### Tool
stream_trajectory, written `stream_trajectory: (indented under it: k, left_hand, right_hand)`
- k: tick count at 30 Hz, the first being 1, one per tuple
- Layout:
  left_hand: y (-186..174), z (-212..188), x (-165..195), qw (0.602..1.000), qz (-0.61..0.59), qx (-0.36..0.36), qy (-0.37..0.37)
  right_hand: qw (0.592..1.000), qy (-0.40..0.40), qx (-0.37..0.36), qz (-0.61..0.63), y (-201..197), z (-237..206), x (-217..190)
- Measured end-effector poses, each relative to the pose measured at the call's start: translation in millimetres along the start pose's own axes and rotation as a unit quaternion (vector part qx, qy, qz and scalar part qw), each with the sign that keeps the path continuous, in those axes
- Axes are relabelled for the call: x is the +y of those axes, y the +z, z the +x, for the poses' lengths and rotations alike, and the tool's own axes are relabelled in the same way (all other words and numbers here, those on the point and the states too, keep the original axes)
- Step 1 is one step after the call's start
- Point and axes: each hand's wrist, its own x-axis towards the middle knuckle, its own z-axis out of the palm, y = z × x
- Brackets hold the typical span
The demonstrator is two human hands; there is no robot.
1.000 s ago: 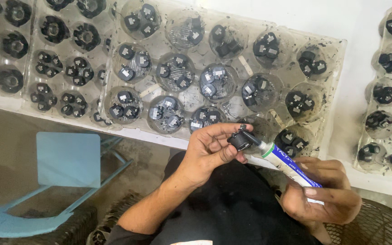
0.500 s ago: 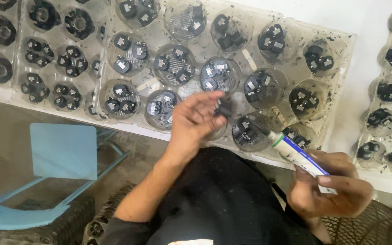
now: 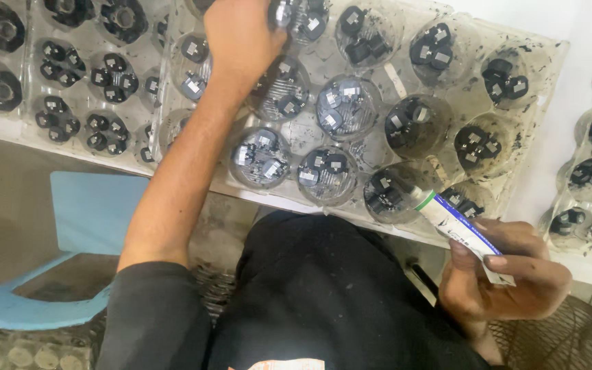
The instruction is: The person picks small black plastic components one at a time from blister trays on the workbench and squeezes adhesive from a tube onto each component. They occasionally wipe the tube with a blue cloth and place treated components back into the trays.
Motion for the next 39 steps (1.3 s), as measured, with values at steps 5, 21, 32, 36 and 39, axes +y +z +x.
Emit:
stream_trajectory:
  k: [5, 21, 32, 36, 39]
  left_hand:
    - [35.1, 4.1, -11.7, 0.998, 0.009, -0.061, -0.029]
    - [46.8, 52.7, 5.7, 0.945, -0.079, -0.212, 0.238]
    - [-34.3, 48.7, -5.5, 0.925, -0.335, -0.15, 0.103]
    - [-81.9, 2.7, 7.6, 0.708, -0.679, -0.148, -0.124]
    - [-112.1, -41.2, 35.8, 0.693, -0.682, -0.135, -0.19]
  right_hand:
    - [0.998, -0.012, -0.064, -0.005, 0.6, 2.5, -7.0]
    - [0.986, 0.045, 0.154, -0.046, 84.9, -52.7, -72.3]
    - [0.959, -0.015, 0.281, -0.047, 111.6, -46.8, -88.4]
    - [0.952, 0.076, 0.278, 0.102, 104.3, -33.8, -87.4]
    - [0.951, 0.104, 0.218, 0.193, 104.4, -29.8, -83.7]
